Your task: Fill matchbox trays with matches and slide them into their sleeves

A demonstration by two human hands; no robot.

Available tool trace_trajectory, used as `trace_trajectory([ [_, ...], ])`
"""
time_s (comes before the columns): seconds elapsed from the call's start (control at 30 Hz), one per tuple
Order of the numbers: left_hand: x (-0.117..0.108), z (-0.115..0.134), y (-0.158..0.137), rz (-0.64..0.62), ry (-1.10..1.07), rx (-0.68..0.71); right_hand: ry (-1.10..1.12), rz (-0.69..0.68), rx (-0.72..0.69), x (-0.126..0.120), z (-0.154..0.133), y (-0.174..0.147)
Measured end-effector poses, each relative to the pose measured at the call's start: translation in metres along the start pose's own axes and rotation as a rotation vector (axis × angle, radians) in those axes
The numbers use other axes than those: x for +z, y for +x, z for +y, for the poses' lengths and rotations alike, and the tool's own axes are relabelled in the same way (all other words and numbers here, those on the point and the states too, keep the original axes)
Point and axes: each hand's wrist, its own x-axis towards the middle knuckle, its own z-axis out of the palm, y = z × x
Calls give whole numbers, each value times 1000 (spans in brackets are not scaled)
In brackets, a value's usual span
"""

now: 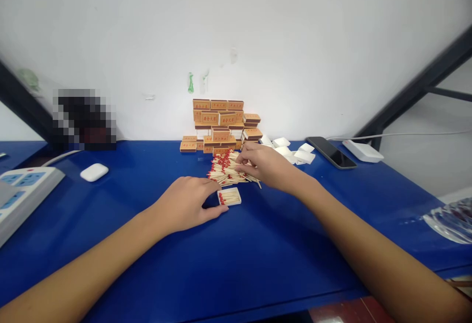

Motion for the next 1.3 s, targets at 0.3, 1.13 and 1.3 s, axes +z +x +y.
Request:
trace_trajectory([
  [0.3, 1, -1, 0, 29, -24, -36, 32, -250, -131, -9, -38, -18],
  [1.13, 0, -3, 0, 19, -14, -17, -73, -314, 7, -16, -26, -27],
  [1.3, 1, -3, 0, 27, -7, -10, -107, -320, -11, -12, -28, -26],
])
